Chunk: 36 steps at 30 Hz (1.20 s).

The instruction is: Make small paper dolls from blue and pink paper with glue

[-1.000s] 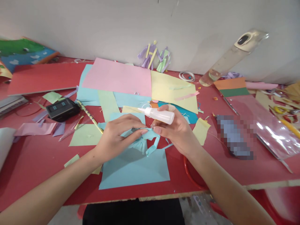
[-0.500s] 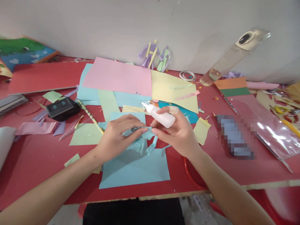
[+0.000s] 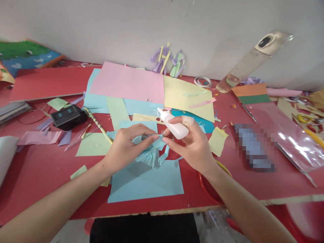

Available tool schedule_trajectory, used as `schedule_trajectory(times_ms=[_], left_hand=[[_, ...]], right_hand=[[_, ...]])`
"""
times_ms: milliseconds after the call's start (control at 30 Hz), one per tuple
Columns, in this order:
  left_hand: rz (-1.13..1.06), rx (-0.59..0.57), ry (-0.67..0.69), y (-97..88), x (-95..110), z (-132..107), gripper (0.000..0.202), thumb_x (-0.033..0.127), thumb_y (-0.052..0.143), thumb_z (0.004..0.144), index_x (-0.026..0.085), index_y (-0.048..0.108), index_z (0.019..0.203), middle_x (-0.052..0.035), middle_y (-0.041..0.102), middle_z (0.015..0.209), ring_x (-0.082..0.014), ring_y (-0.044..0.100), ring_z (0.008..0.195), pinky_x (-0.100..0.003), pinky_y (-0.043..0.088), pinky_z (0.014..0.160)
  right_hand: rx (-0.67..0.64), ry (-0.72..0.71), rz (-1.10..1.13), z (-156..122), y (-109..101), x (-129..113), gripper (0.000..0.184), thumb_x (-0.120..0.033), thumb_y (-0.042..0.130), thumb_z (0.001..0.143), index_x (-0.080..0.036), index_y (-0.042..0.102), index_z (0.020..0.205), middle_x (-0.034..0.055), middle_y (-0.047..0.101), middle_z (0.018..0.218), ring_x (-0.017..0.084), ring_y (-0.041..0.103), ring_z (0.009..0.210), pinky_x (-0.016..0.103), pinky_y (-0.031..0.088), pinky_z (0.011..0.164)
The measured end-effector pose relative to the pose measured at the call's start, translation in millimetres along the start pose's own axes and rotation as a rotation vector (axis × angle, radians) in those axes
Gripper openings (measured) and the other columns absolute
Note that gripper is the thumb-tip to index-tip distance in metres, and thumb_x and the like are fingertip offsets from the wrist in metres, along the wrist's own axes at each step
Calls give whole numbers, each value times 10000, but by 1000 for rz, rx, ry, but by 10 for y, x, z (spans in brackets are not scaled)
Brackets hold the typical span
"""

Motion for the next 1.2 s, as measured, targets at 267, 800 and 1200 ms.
schedule_trajectory(times_ms=[267,800,1200], left_hand=[[-11,-4,-27,7,-19,-13,133,294,651,937,218,718,851,20,714,842,-123,646,775,-242,471,712],[-95,-35,-63,2,-24,1,135,297,681,911,212,743,996,-16,745,970,-157,672,884,-262,501,792],[-127,68,-138,-22,-108,-13,142,365,671,921,243,741,941,14,756,918,-138,669,840,-235,490,743]], right_hand=[[12,16,27,-12,10,14,355,-143,706,876,-304,594,1171,1,660,1100,137,689,914,308,597,864],[54,9,44,3,-39,17,375,-114,704,864,-306,585,1163,-30,679,932,139,694,896,298,610,829],[71,-8,-8,9,-33,6,335,-195,734,867,-308,602,1152,-10,687,1035,147,705,924,301,605,831]])
Point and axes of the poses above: each hand's wrist, its own z-axis towards the middle knuckle, its own y-axis out of the palm, x = y × z, the point moved 8 cm from there along z, towards the middle knuckle
